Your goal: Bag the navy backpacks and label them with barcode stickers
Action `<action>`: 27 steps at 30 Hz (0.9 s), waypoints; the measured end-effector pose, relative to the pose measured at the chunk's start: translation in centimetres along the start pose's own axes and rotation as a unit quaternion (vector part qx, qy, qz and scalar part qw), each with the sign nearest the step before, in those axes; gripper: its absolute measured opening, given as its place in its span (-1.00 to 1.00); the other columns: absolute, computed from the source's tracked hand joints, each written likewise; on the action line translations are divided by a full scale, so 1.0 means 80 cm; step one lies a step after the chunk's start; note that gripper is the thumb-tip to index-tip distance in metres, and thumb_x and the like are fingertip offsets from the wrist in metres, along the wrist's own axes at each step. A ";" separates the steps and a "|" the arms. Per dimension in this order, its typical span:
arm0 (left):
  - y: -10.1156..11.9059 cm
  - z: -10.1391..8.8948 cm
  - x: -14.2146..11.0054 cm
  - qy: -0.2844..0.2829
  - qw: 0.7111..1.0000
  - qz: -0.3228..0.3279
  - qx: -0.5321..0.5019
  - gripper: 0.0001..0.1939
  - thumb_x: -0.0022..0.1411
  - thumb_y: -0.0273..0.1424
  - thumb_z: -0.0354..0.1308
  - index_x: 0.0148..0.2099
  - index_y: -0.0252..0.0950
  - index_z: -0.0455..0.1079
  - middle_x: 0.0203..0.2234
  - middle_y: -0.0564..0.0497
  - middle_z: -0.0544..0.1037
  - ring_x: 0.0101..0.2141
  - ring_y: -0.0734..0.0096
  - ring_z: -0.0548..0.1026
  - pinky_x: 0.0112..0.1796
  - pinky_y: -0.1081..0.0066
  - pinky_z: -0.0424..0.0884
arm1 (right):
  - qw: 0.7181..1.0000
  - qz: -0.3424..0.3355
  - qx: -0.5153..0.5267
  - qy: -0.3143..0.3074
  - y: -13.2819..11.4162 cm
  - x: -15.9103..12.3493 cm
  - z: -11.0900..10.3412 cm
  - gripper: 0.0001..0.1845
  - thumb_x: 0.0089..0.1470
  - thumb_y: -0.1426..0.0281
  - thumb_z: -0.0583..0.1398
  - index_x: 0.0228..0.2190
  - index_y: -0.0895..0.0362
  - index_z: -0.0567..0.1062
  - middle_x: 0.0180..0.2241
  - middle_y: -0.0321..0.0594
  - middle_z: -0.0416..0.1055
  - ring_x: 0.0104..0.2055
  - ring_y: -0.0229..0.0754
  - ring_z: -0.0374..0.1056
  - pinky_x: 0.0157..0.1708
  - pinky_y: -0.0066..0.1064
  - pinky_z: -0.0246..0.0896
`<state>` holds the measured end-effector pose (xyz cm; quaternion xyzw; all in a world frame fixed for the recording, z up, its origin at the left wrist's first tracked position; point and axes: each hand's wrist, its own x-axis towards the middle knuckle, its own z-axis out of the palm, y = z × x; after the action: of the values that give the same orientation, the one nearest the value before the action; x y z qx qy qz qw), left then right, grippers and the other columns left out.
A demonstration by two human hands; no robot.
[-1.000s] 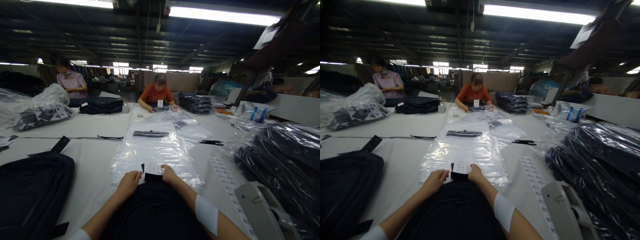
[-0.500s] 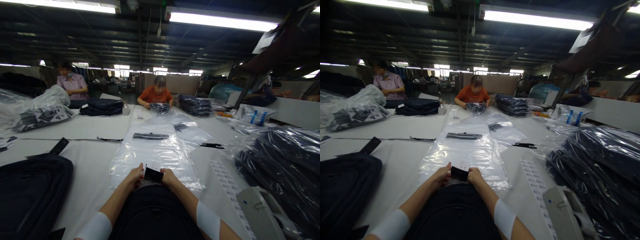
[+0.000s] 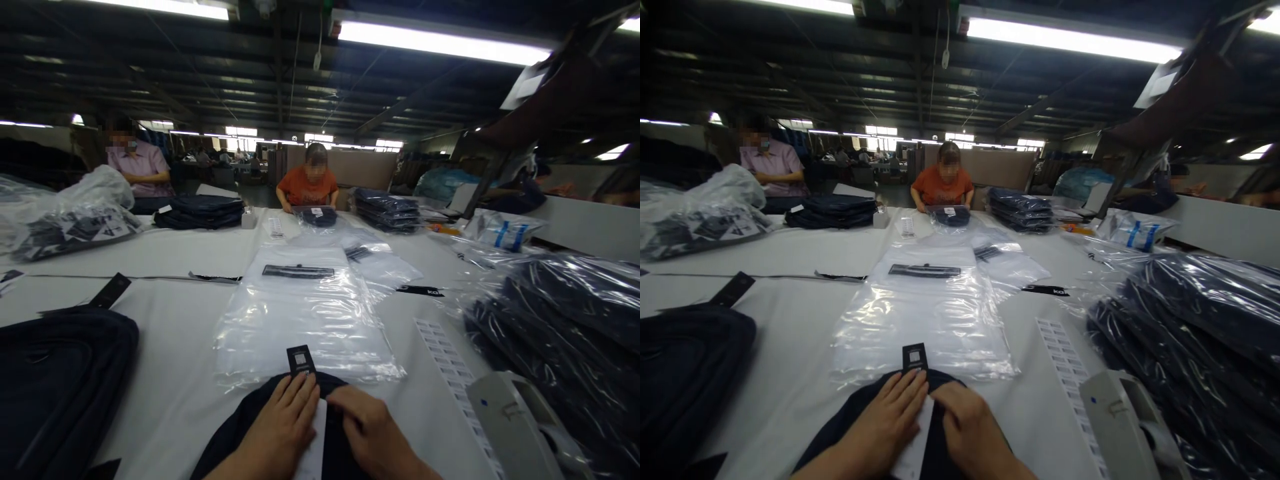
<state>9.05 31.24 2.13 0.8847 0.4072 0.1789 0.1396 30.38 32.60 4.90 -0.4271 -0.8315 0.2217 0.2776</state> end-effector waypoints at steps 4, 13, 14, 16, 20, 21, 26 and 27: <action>-0.006 -0.011 0.021 0.063 0.985 -0.108 -0.116 -0.62 0.38 -0.26 -0.20 0.00 -0.22 0.40 -0.09 -0.08 0.53 -0.08 0.23 0.46 -0.03 0.26 0.33 | 0.985 0.164 -0.009 0.057 0.044 0.074 -0.023 -0.70 0.11 0.34 0.09 -0.18 0.12 0.54 -0.25 -0.15 0.53 -0.27 -0.14 0.42 -0.19 -0.34 0.30; -0.100 -0.042 0.076 0.027 0.906 -0.395 -0.151 -0.37 0.20 0.11 -0.16 -0.50 -0.30 0.42 -0.59 -0.14 0.50 -0.45 0.11 0.50 -0.35 0.26 0.31 | 0.973 0.207 -0.092 -0.043 0.109 0.158 0.044 -0.86 -0.12 0.38 0.30 -0.40 0.10 0.58 -0.33 -0.21 0.43 -0.25 -0.17 0.36 -0.25 -0.41 0.18; -0.104 -0.033 0.076 0.016 0.905 -0.395 -0.158 -0.40 0.13 0.14 -0.06 -0.48 -0.30 0.44 -0.53 -0.17 0.53 -0.39 0.06 0.51 -0.32 0.25 0.32 | 0.973 0.204 -0.100 -0.047 0.109 0.157 0.047 -0.90 -0.07 0.37 0.27 -0.43 0.10 0.58 -0.34 -0.21 0.43 -0.25 -0.17 0.35 -0.25 -0.41 0.17; -0.107 -0.015 0.079 0.008 0.903 -0.390 -0.181 -0.44 -0.02 0.10 0.16 -0.28 -0.34 0.49 -0.36 -0.20 0.56 -0.27 0.02 0.50 -0.24 0.24 0.33 | 0.972 0.194 -0.117 -0.055 0.108 0.155 0.049 -0.86 0.04 0.36 0.20 -0.42 0.11 0.57 -0.34 -0.20 0.43 -0.24 -0.17 0.35 -0.24 -0.41 0.14; -0.101 0.005 0.094 0.000 0.882 -0.393 -0.260 -0.14 -0.11 -0.21 0.32 0.19 -0.47 0.16 -0.35 -0.13 0.55 -0.34 0.19 0.52 -0.30 0.34 0.39 | 0.969 0.182 -0.153 -0.069 0.106 0.157 0.049 -0.78 0.13 0.38 0.10 -0.39 0.14 0.55 -0.29 -0.13 0.45 -0.21 -0.14 0.35 -0.23 -0.38 0.12; -0.098 0.003 0.097 0.012 0.876 -0.394 -0.280 -0.10 -0.06 -0.27 0.29 0.26 -0.48 0.02 -0.36 -0.10 0.54 -0.37 0.25 0.52 -0.33 0.38 0.40 | 0.967 0.182 -0.161 -0.073 0.105 0.158 0.048 -0.76 0.14 0.39 0.09 -0.39 0.16 0.54 -0.29 -0.11 0.46 -0.21 -0.12 0.36 -0.24 -0.38 0.13; -0.053 -0.030 0.064 0.090 0.901 -0.176 -0.385 -0.49 0.17 -0.27 0.07 0.17 -0.18 0.19 -0.31 -0.01 0.52 -0.28 0.30 0.51 -0.22 0.32 0.44 | 0.964 0.177 -0.181 -0.085 0.105 0.169 0.042 -0.70 0.18 0.43 0.02 -0.45 0.20 0.51 -0.37 -0.02 0.50 -0.28 -0.08 0.41 -0.29 -0.35 0.14; -0.039 -0.036 0.047 0.054 0.918 -0.117 -0.374 -0.65 0.20 -0.22 0.05 0.03 -0.12 0.35 -0.31 0.00 0.53 -0.24 0.28 0.50 -0.17 0.27 0.43 | 0.965 0.172 -0.181 -0.084 0.105 0.170 0.040 -0.70 0.19 0.42 0.02 -0.46 0.20 0.50 -0.39 -0.03 0.50 -0.28 -0.08 0.41 -0.29 -0.36 0.15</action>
<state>8.01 36.40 4.23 0.7028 0.4185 0.3482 0.4579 26.72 47.99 1.14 -0.5869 -0.7920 0.1467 0.0822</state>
